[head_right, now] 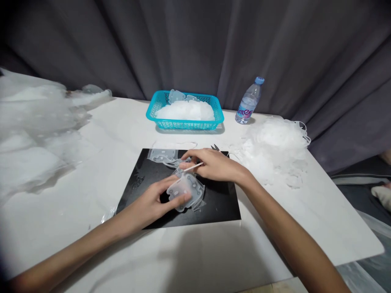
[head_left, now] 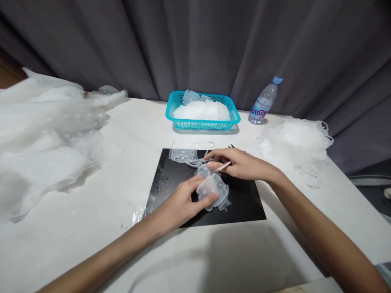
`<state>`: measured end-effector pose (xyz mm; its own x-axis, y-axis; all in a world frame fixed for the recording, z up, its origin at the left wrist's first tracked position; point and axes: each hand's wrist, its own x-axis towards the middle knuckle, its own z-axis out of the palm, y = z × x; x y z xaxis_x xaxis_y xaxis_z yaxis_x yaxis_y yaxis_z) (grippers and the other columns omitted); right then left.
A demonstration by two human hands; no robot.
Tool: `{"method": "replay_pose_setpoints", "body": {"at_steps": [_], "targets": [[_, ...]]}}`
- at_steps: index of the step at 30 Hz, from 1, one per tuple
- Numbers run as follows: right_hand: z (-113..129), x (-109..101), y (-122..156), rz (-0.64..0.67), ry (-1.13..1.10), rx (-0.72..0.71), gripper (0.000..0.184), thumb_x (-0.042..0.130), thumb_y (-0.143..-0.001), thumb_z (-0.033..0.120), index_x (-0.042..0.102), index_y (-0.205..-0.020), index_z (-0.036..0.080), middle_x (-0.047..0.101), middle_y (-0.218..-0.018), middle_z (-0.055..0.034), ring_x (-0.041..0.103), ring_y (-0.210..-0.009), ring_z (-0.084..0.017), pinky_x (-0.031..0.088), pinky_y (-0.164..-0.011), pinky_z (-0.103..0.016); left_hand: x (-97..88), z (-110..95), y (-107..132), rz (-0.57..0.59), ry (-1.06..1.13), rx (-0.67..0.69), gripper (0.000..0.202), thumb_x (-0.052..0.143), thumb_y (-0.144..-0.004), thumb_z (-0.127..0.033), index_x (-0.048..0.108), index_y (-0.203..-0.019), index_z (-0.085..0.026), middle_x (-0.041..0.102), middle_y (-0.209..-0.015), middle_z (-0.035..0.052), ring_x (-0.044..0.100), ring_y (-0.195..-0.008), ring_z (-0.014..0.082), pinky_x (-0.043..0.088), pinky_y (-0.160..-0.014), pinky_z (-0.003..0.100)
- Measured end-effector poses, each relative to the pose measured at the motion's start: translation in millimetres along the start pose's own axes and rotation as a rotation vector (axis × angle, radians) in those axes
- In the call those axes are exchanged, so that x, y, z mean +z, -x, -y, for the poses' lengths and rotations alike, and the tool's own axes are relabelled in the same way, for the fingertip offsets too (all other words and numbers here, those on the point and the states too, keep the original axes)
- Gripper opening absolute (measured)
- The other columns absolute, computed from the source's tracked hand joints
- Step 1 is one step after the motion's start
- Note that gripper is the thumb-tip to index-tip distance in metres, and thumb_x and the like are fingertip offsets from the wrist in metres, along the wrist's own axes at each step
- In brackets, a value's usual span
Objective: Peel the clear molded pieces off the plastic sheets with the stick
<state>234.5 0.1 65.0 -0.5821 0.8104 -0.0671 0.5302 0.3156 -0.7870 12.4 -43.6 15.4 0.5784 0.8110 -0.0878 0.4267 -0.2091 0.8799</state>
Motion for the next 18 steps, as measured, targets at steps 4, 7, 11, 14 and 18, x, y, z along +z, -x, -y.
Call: {"method": "replay_pose_setpoints", "body": {"at_steps": [4, 7, 11, 14, 18], "targets": [[-2.7, -3.4, -10.6, 0.119, -0.211, 0.027, 0.024, 0.070, -0.090, 0.023, 0.068, -0.114, 0.018, 0.066, -0.080, 0.0007, 0.058, -0.075, -0.016, 0.043, -0.072, -0.028, 1.1, 4.9, 2.0, -0.010, -0.059, 0.046, 0.032, 0.063, -0.098, -0.052, 0.070, -0.115, -0.025, 0.064, -0.130, 0.0058, 0.051, -0.133, 0.0299, 0.035, -0.117, 0.044], [-7.7, -4.1, -10.3, 0.048, -0.330, 0.039, 0.028, 0.076, -0.086, 0.024, 0.065, -0.110, 0.018, 0.062, -0.074, 0.0037, 0.054, -0.071, -0.014, 0.041, -0.072, -0.028, -2.6, 10.1, 2.2, 0.010, -0.096, 0.072, 0.030, 0.058, -0.103, -0.050, 0.070, -0.117, -0.028, 0.058, -0.137, 0.0043, 0.052, -0.133, 0.0262, 0.035, -0.119, 0.042], [-10.6, -9.3, -7.2, 0.002, -0.383, 0.032, 0.028, 0.076, -0.088, 0.026, 0.064, -0.112, 0.018, 0.056, -0.072, 0.0059, 0.051, -0.070, -0.013, 0.041, -0.071, -0.027, -12.3, 16.6, -1.3, -0.005, -0.122, 0.106, 0.028, 0.055, -0.105, -0.047, 0.069, -0.124, -0.032, 0.049, -0.150, 0.0018, 0.046, -0.140, 0.0240, 0.031, -0.123, 0.041], [-8.2, -12.8, -5.5, 0.061, -0.344, -0.009, 0.017, 0.070, -0.095, 0.028, 0.070, -0.109, 0.017, 0.061, -0.080, 0.0020, 0.054, -0.075, -0.013, 0.042, -0.073, -0.027, -16.1, 16.3, -3.0, -0.070, -0.165, 0.119, 0.029, 0.061, -0.102, -0.049, 0.070, -0.122, -0.031, 0.053, -0.143, 0.0034, 0.042, -0.139, 0.0267, 0.033, -0.121, 0.044], [-3.6, -12.7, -4.2, 0.064, -0.293, -0.040, 0.019, 0.067, -0.098, 0.033, 0.077, -0.103, 0.017, 0.068, -0.086, -0.0017, 0.058, -0.081, -0.015, 0.044, -0.075, -0.029, -13.4, 5.8, -3.7, -0.141, -0.124, 0.091, 0.030, 0.060, -0.100, -0.052, 0.073, -0.111, -0.027, 0.063, -0.112, 0.0037, 0.053, -0.110, 0.0247, 0.044, -0.103, 0.041]]}}
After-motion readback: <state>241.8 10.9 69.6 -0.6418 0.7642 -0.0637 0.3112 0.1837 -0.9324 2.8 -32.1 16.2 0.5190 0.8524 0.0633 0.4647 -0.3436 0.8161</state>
